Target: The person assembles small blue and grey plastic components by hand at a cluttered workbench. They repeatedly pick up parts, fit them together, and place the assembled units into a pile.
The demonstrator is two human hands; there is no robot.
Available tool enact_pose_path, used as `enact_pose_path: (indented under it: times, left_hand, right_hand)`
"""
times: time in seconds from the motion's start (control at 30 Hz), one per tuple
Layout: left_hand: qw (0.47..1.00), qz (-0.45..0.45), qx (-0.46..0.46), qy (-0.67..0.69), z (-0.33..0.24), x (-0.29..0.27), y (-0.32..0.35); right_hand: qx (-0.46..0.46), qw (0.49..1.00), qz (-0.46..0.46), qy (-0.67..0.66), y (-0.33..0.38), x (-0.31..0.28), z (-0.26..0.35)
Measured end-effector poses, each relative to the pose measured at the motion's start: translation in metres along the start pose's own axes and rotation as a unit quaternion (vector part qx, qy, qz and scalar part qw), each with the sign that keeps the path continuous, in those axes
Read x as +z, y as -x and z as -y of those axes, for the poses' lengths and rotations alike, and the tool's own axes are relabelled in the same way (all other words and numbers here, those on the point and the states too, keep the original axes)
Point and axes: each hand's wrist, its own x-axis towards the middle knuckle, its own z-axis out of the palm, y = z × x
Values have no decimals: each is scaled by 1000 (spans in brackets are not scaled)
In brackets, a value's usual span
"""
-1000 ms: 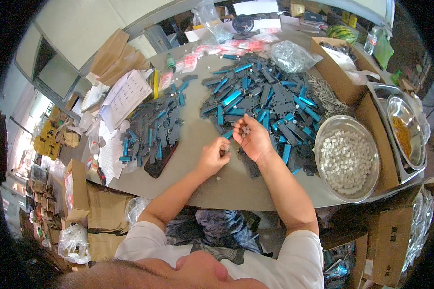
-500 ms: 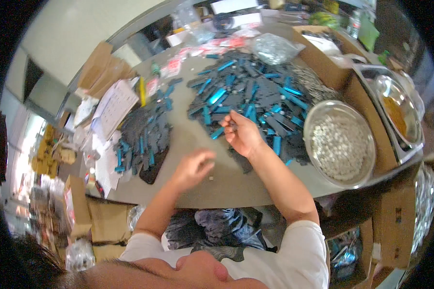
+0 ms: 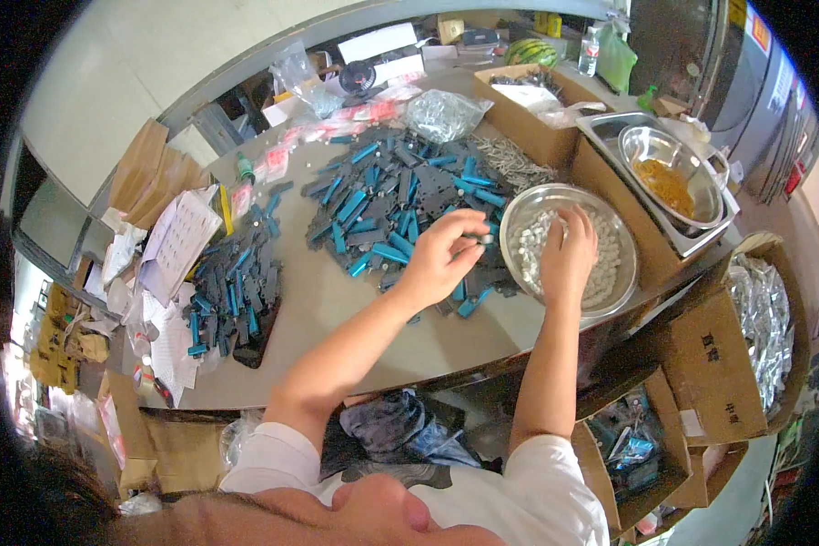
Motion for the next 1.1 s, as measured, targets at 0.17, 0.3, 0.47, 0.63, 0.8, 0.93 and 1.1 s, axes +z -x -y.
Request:
enact_pose_path:
  times: [0.17, 0.3, 0.47, 0.63, 0.8, 0.93, 1.1]
  left_hand:
    - [893, -13, -248, 376, -5, 28, 28]
    - [892, -196, -177, 367, -38, 73, 125]
    - [760, 185, -360, 508, -20, -13, 196]
    - [711, 78, -464, 523, -63, -9, 236]
    - [706, 90, -385, 587, -71, -3, 275]
    - [727, 73, -367, 576, -86, -21, 307]
    - [738, -1, -388, 552, -94, -21, 332]
  right_hand:
    - [92, 859, 18, -504, 38, -48, 64]
    - [179, 459, 355, -794, 111, -65, 133]
    - [127, 253, 521, -805, 166, -65, 168]
    - [158, 147, 597, -773, 214, -72, 202]
    - [149, 172, 641, -733, 240, -91, 213]
    - [119, 169, 681, -702, 252, -105, 227]
    - [101, 179, 727, -655, 265, -110, 241]
